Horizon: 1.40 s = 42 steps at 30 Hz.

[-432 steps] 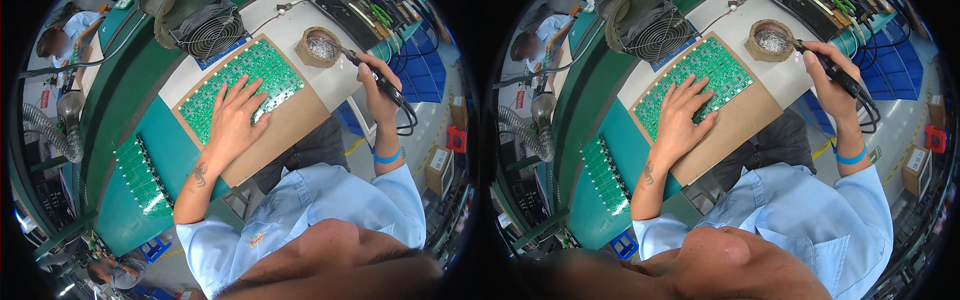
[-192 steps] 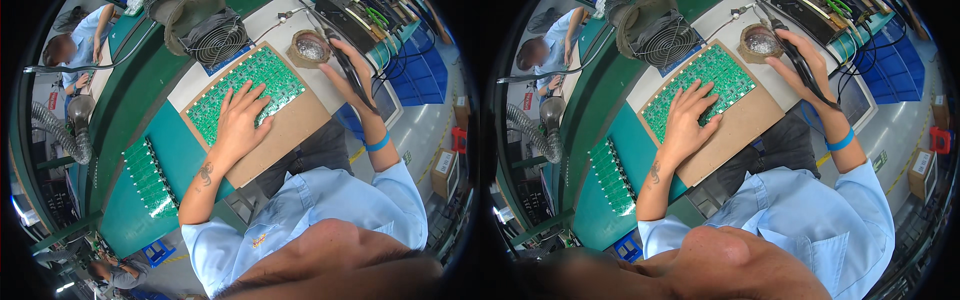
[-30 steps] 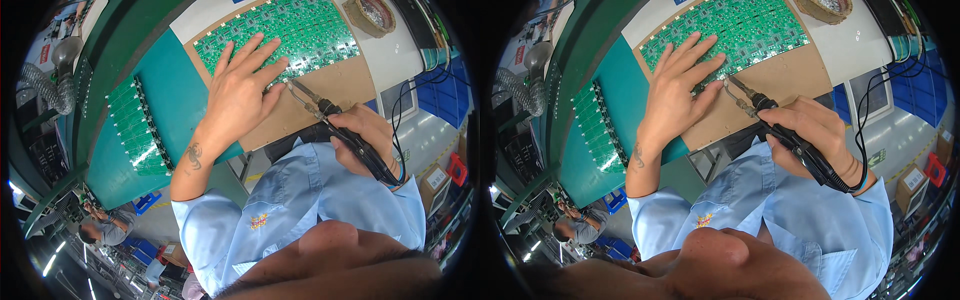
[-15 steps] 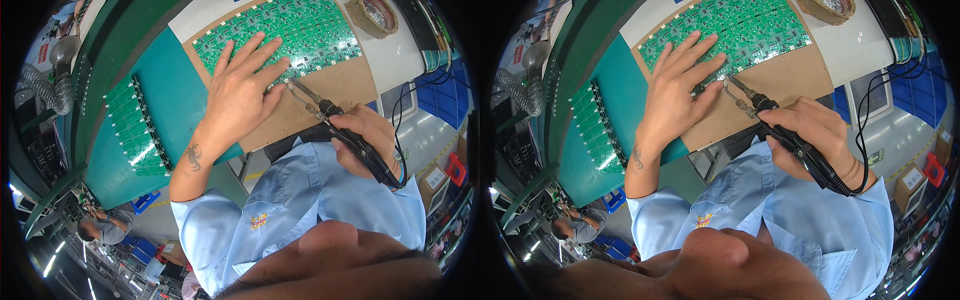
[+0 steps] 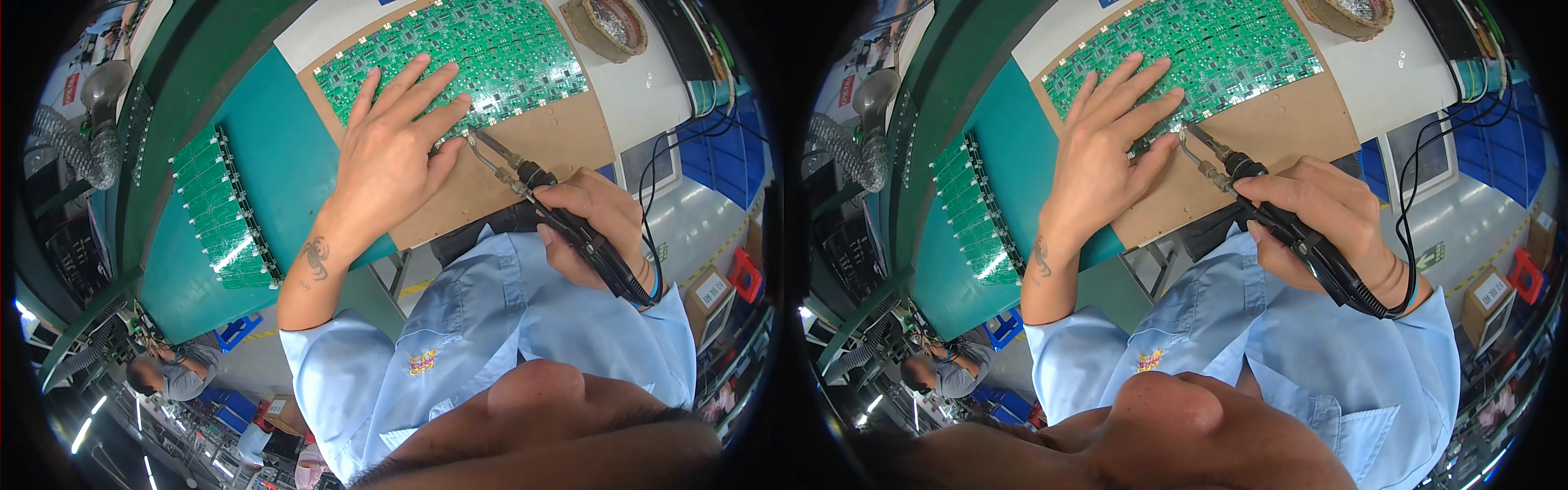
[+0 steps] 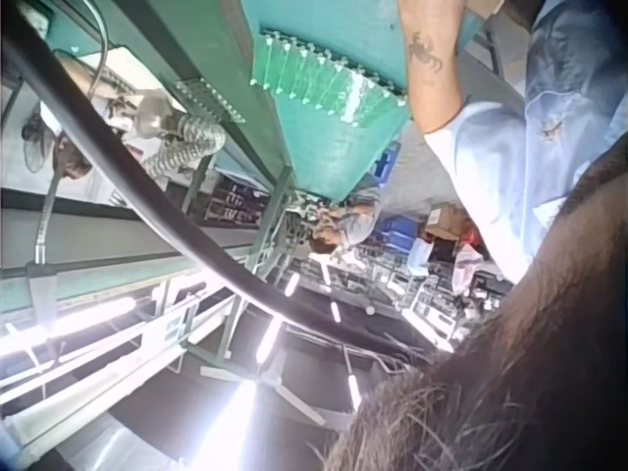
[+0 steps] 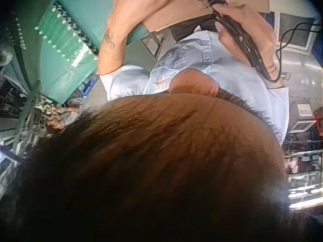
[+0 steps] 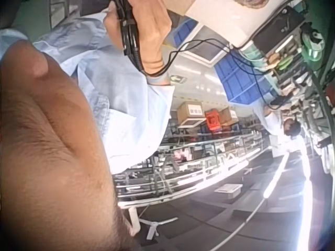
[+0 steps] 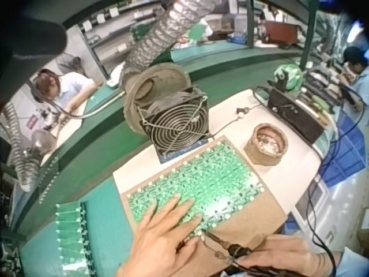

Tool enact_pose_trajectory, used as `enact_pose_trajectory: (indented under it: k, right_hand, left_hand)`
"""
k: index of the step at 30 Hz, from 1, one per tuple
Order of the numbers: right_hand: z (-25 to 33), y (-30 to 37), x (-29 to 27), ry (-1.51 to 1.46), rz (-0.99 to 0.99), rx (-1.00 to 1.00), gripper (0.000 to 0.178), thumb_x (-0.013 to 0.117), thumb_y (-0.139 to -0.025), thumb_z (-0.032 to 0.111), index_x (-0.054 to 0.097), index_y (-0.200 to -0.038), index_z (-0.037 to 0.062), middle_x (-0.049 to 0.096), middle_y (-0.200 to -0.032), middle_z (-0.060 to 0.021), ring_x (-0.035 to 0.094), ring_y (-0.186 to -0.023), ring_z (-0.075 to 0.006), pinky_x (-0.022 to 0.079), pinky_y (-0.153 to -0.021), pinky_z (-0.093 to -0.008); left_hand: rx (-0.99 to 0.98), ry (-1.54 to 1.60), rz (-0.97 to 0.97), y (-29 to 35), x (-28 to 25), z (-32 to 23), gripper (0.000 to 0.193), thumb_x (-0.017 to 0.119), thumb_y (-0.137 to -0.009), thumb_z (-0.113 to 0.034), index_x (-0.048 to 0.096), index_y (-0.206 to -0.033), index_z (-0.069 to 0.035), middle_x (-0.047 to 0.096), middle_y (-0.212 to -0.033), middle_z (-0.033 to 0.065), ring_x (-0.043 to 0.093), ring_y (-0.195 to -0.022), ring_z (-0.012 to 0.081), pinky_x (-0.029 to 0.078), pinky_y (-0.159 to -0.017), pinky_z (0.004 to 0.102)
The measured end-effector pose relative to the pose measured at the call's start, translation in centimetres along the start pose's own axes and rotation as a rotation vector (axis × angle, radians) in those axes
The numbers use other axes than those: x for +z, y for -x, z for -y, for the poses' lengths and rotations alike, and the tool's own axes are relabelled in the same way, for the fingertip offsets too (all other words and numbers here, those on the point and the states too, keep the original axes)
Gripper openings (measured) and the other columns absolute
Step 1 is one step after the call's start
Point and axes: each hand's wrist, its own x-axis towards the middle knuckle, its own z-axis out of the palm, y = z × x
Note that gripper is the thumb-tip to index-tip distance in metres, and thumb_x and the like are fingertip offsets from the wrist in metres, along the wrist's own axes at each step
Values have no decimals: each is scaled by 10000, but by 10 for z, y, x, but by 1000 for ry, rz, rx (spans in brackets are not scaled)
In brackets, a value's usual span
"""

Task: Soldering components onto a printed circuit board at a manual assembly station.

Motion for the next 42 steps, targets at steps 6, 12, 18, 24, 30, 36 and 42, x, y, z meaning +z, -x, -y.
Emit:
enact_pose_trajectory:
  k: [6,12,18,24,30,36,42]
  right_hand:
    - [2,2,-1,0,10,-1,365,766,-796,5,730,-1156,-48,722,-867,-132,592,-672,-242,499,-628,-314]
    - [4,2,0,-21,-9,14,432,753,-725,-57,753,-1156,-40,726,-852,-112,606,-673,-220,505,-636,-297]
    - [4,5,-3,-40,-38,3,441,758,-714,-57,758,-1154,-46,726,-843,-108,604,-667,-221,501,-633,-292]
    - [0,9,-18,12,-112,8,420,761,-758,-7,747,-1175,-57,727,-857,-117,614,-684,-236,510,-651,-306]
    - [-39,7,-37,103,-444,155,432,743,-912,41,695,-1338,-12,762,-1069,-150,697,-884,-211,535,-829,-277]
    - [-69,-1,-42,101,-651,209,390,691,-1001,57,665,-1386,-3,779,-1146,-173,740,-1026,-224,561,-934,-298]
    - [-77,13,-32,-66,-570,83,362,679,-1022,72,670,-1377,1,786,-1166,-158,741,-1030,-213,568,-962,-316]
  left_hand:
    - [6,-6,-6,0,0,0,391,819,-853,-176,777,-1241,-153,663,-1498,22,535,-1485,291,371,-1242,586]
    - [4,0,-5,1,1,1,397,815,-856,-174,776,-1250,-152,661,-1502,21,532,-1487,291,368,-1247,586]
    - [-2,-1,2,0,0,1,400,812,-858,-169,776,-1256,-150,659,-1505,22,526,-1495,290,359,-1257,588]
    - [9,11,-6,0,1,1,403,810,-860,-165,779,-1261,-153,652,-1518,23,511,-1511,290,344,-1270,587]
    - [-30,12,40,0,0,-2,412,805,-864,-163,784,-1276,-148,646,-1531,25,488,-1532,287,316,-1291,581]
    - [-38,20,48,2,0,0,416,798,-873,-166,785,-1287,-137,645,-1536,29,475,-1543,284,290,-1306,578]
    - [-40,23,44,1,1,1,407,799,-883,-146,783,-1286,-95,644,-1541,55,479,-1541,313,293,-1299,597]
